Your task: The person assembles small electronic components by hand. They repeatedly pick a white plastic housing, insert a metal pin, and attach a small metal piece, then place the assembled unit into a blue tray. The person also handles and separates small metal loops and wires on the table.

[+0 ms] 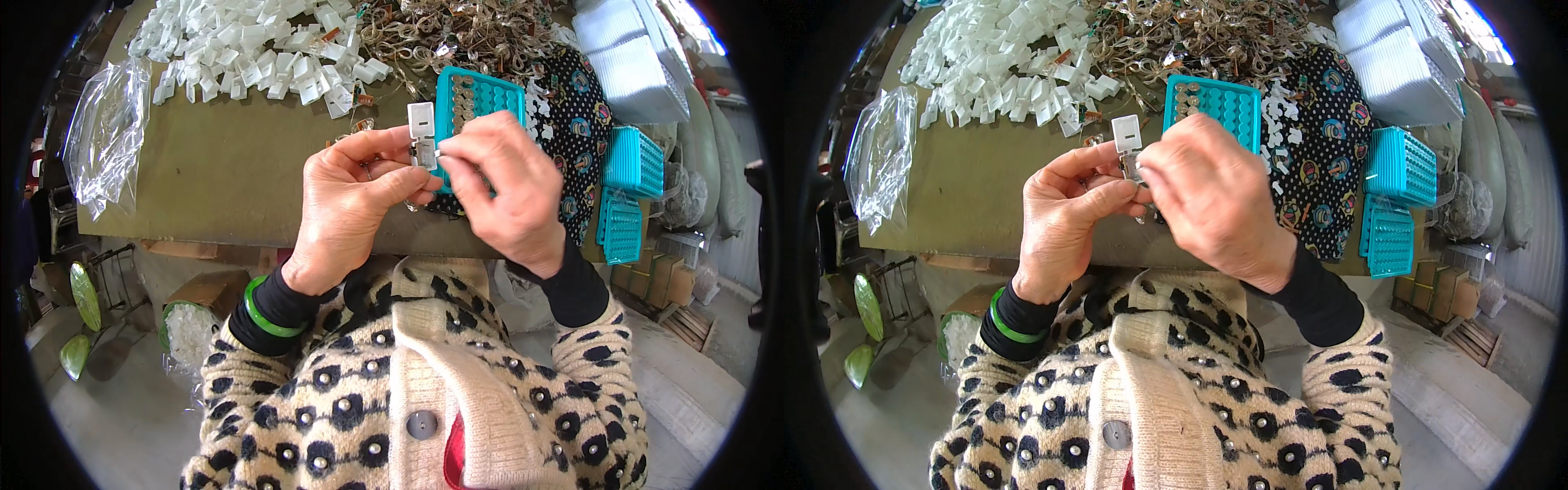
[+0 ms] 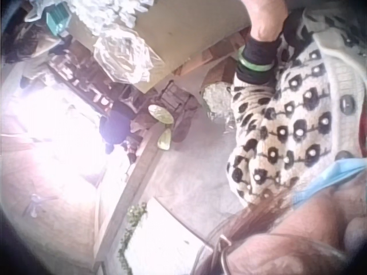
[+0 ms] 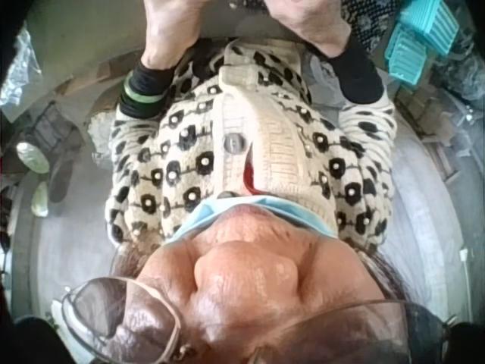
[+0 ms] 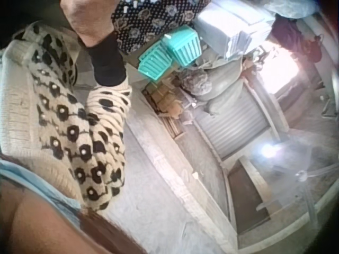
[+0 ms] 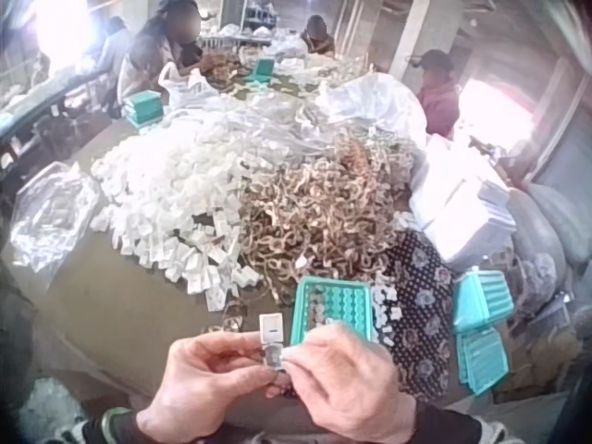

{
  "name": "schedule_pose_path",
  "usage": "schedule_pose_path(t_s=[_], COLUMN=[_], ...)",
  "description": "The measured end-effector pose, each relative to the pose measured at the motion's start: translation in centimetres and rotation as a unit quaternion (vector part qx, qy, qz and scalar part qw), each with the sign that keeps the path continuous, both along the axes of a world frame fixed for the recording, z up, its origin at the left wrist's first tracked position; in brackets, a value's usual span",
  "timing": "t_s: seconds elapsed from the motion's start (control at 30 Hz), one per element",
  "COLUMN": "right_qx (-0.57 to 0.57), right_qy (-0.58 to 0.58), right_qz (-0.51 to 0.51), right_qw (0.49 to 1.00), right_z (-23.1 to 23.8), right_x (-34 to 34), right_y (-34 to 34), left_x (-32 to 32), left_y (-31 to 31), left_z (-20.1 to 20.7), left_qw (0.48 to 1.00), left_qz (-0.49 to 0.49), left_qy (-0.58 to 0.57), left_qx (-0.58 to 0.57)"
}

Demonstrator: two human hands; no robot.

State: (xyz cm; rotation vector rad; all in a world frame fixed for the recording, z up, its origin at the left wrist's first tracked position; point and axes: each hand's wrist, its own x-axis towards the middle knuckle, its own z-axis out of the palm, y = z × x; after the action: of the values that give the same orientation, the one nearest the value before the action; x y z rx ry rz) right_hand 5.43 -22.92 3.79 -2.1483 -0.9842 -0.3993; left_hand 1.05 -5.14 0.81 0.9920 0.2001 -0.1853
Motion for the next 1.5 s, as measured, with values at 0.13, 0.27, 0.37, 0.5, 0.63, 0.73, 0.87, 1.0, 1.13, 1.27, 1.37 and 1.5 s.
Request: schedule_pose_path(t_s=[0.13,0.27,0.37,0.5,0.63,0.73,0.87,1.0,1.13,1.27,1.37,1.5], right_qx=[-0.049,-0.081,-0.056,-0.02,0.008,0.044,0.058,0.044,0.069,-0.001,-0.082,-0.073], right_qy=[-0.102,-0.125,-0.052,0.055,0.031,0.045,0.028,0.038,0.139,-0.011,-0.059,-0.015], right_qz=[0.001,-0.02,-0.007,-0.012,-0.024,-0.044,-0.029,-0.035,0.01,-0.112,-0.101,-0.074], right_qw=[0.994,0.989,0.997,0.998,0.999,0.997,0.997,0.998,0.988,0.994,0.99,0.995], right_z=[-1.1,-1.4,-0.6,0.6,0.3,-0.3,-1.1,-1.0,-0.2,-0.5,-1.6,-2.4], right_x=[-0.5,-0.9,-1.2,-1.6,-1.5,-1.4,-1.4,-1.8,-1.0,1.1,2.4,2.8], right_y=[1.1,1.2,1.2,0.9,1.2,1.4,1.7,1.6,0.1,-1.8,-2.5,-2.8], left_x=[-0.2,-0.4,-0.4,-0.5,-0.6,-0.7,-0.7,-0.7,-0.5,-0.2,-0.1,0.1], left_y=[-0.3,-0.4,-0.3,-0.1,0.0,0.1,0.1,0.0,0.2,0.6,0.4,-0.1], left_z=[-0.1,-0.2,-0.1,0.0,-0.1,-0.1,-0.2,-0.1,0.0,-0.1,-0.1,-0.2], left_qw=[1.0,1.0,1.0,0.999,1.0,1.0,1.0,0.999,0.999,0.996,0.993,0.995], left_qz=[0.005,0.011,0.002,0.014,-0.002,-0.007,-0.005,-0.008,-0.022,-0.03,-0.039,-0.048], left_qy=[-0.005,-0.006,0.005,0.013,-0.001,-0.007,-0.014,0.01,0.037,0.044,0.064,0.055], left_qx=[-0.009,-0.021,-0.026,-0.03,-0.015,0.0,-0.01,-0.04,-0.028,-0.076,-0.09,-0.072])
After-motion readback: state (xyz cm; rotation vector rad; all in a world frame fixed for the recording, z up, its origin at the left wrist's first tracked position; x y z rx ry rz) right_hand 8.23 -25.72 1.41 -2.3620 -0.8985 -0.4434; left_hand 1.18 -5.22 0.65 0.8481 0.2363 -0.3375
